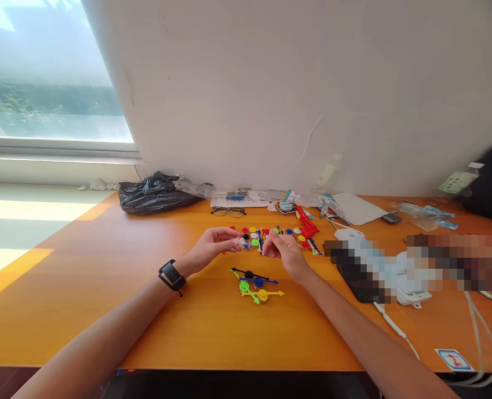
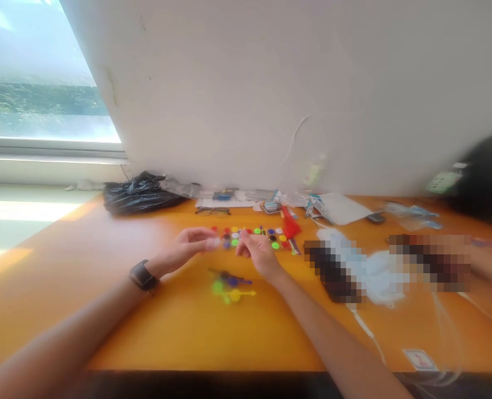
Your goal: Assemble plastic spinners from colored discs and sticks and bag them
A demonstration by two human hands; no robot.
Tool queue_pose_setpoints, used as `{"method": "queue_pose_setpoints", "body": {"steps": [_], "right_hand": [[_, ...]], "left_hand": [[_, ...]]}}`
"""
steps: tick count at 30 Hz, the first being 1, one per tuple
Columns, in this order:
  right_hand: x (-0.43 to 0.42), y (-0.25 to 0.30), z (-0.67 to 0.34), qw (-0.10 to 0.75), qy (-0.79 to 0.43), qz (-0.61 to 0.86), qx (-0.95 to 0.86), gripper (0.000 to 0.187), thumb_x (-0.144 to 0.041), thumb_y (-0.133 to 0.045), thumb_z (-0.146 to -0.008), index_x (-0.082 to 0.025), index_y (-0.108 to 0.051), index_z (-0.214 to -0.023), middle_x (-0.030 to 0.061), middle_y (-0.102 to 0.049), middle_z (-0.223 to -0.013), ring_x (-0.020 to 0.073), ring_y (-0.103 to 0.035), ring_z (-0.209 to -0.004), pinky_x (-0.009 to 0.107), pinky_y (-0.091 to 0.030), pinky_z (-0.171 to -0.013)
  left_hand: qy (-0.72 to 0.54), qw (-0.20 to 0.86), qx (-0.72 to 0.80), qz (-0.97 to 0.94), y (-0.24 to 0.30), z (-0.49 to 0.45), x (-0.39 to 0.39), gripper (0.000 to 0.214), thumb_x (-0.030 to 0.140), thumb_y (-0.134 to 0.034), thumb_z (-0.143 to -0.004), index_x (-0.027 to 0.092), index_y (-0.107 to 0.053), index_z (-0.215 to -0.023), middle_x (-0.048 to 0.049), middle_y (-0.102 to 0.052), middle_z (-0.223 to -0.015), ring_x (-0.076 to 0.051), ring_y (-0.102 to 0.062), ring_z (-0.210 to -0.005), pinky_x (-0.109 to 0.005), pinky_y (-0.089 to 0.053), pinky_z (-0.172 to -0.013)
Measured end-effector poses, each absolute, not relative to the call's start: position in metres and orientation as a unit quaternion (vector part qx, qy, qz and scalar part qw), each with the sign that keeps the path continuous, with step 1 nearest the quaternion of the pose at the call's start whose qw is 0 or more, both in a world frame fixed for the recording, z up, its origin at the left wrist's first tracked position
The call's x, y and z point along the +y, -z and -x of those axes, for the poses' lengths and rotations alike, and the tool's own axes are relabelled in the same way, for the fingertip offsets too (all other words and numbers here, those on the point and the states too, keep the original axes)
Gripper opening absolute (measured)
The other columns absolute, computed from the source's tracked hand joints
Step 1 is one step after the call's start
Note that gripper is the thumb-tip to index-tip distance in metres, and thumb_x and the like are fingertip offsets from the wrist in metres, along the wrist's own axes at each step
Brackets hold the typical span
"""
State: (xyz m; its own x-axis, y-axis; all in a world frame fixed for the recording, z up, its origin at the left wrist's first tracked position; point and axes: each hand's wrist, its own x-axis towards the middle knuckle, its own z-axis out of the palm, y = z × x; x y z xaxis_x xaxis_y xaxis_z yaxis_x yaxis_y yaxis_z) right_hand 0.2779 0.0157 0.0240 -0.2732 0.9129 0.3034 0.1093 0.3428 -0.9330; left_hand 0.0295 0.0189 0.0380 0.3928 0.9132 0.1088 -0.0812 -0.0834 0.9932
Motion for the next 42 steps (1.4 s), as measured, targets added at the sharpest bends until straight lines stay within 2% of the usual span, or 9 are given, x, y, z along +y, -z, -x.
{"method": "queue_pose_setpoints", "body": {"steps": [7, 13, 20, 26, 29, 34, 38, 42], "right_hand": [[0.015, -0.017, -0.278, 0.416, -0.436, 0.344, -0.720, 0.050, -0.059, -0.053, -0.103, -0.018, -0.081, -0.104, -0.0009, -0.046, -0.065, 0.0141, -0.044, -0.062, 0.027, -0.029, -0.055], [0.014, -0.015, -0.277, 0.399, -0.431, 0.344, -0.733, 0.052, -0.058, -0.050, -0.104, -0.018, -0.081, -0.115, -0.0013, -0.045, -0.066, 0.0132, -0.041, -0.062, 0.026, -0.027, -0.054], [0.011, -0.020, -0.275, 0.397, -0.422, 0.339, -0.742, 0.050, -0.057, -0.050, -0.104, -0.018, -0.081, -0.112, -0.0008, -0.048, -0.066, 0.0138, -0.043, -0.062, 0.027, -0.031, -0.056], [0.005, -0.023, -0.268, 0.432, -0.345, 0.370, -0.747, 0.033, -0.048, -0.072, -0.093, -0.023, -0.076, -0.115, 0.0009, -0.062, -0.084, 0.0127, -0.044, -0.062, 0.027, -0.036, -0.057], [0.005, -0.020, -0.266, 0.418, -0.312, 0.369, -0.769, 0.028, -0.046, -0.073, -0.093, -0.023, -0.075, -0.109, 0.0030, -0.067, -0.094, 0.0131, -0.051, -0.066, 0.027, -0.042, -0.060], [0.010, -0.018, -0.271, 0.375, -0.337, 0.390, -0.771, 0.029, -0.048, -0.072, -0.094, -0.021, -0.074, -0.104, 0.0002, -0.065, -0.080, 0.0117, -0.047, -0.059, 0.025, -0.036, -0.053], [0.014, -0.022, -0.280, 0.340, -0.362, 0.398, -0.771, 0.034, -0.050, -0.076, -0.088, -0.017, -0.078, -0.099, 0.0007, -0.064, -0.075, 0.0108, -0.044, -0.056, 0.025, -0.033, -0.051], [0.015, -0.028, -0.285, 0.249, -0.392, 0.412, -0.784, 0.038, -0.052, -0.079, -0.083, -0.016, -0.079, -0.095, 0.0005, -0.065, -0.069, 0.0113, -0.048, -0.056, 0.024, -0.034, -0.051]], "left_hand": [[-0.412, 0.594, 0.335, -0.605, -0.034, -0.031, 0.019, 0.042, 0.041, -0.087, -0.082, 0.012, -0.078, -0.110, -0.0151, -0.078, -0.114, -0.022, -0.072, -0.095, -0.036, -0.056, -0.091], [-0.413, 0.591, 0.329, -0.610, -0.032, -0.031, 0.019, 0.040, 0.040, -0.086, -0.083, 0.013, -0.077, -0.111, -0.0144, -0.078, -0.111, -0.022, -0.072, -0.095, -0.036, -0.057, -0.090], [-0.414, 0.594, 0.342, -0.599, -0.029, -0.030, 0.021, 0.044, 0.040, -0.088, -0.080, 0.013, -0.078, -0.113, -0.0157, -0.079, -0.110, -0.025, -0.075, -0.096, -0.039, -0.058, -0.093], [-0.406, 0.585, 0.342, -0.614, -0.036, -0.034, 0.014, 0.036, 0.041, -0.085, -0.084, 0.013, -0.079, -0.107, -0.0141, -0.079, -0.112, -0.025, -0.075, -0.098, -0.039, -0.058, -0.094], [-0.393, 0.576, 0.343, -0.629, -0.038, -0.037, 0.010, 0.037, 0.042, -0.083, -0.085, 0.014, -0.079, -0.109, -0.0146, -0.079, -0.113, -0.025, -0.075, -0.097, -0.039, -0.059, -0.093], [-0.386, 0.551, 0.337, -0.658, -0.034, -0.040, 0.007, 0.044, 0.047, -0.080, -0.088, 0.012, -0.077, -0.114, -0.0155, -0.080, -0.108, -0.026, -0.075, -0.093, -0.037, -0.059, -0.084], [-0.427, 0.447, 0.364, -0.696, -0.026, -0.038, 0.014, 0.038, 0.047, -0.072, -0.094, 0.014, -0.076, -0.112, -0.0125, -0.079, -0.109, -0.024, -0.074, -0.094, -0.032, -0.056, -0.080], [-0.438, 0.286, 0.425, -0.739, -0.018, -0.033, 0.023, 0.027, 0.042, -0.063, -0.099, 0.019, -0.077, -0.104, -0.0062, -0.080, -0.102, -0.020, -0.071, -0.088, -0.030, -0.053, -0.077]]}}
